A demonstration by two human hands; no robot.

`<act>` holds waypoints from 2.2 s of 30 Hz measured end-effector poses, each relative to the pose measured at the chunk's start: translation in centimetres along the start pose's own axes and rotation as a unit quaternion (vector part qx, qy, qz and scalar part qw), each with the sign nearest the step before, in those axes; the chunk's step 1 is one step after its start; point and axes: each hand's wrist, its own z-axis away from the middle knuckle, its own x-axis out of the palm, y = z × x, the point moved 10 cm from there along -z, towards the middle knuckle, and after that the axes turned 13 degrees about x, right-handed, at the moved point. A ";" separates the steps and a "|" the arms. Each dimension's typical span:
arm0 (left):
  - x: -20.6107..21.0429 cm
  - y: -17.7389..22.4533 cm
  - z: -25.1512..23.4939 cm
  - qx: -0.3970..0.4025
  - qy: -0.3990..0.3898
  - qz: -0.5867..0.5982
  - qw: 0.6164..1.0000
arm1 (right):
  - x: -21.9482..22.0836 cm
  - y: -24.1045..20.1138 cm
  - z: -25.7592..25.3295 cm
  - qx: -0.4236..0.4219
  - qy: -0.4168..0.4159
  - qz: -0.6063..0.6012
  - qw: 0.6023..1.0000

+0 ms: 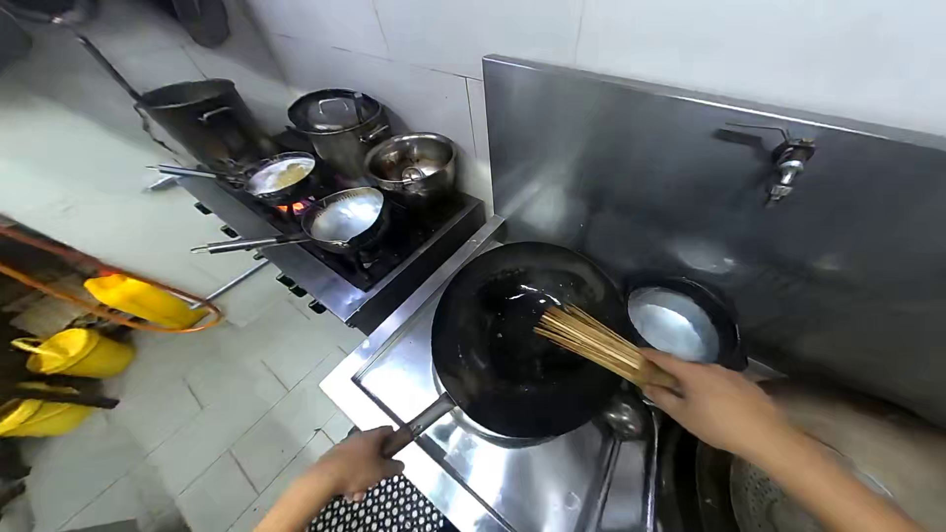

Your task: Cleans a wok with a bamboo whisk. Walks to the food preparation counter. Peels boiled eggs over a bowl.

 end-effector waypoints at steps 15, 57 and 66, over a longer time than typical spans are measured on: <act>-3.9 0.1 2.6 0.175 -0.084 0.219 0.956 | 13.6 -23.1 3.5 0.087 -0.216 -0.221 0.947; -4.0 -0.3 3.0 0.121 -0.078 0.123 0.982 | 13.7 -17.0 -0.8 0.143 -0.141 -0.138 0.970; -3.2 0.6 4.3 0.116 -0.062 0.118 0.984 | 13.5 -18.8 -2.0 0.170 -0.086 -0.074 0.979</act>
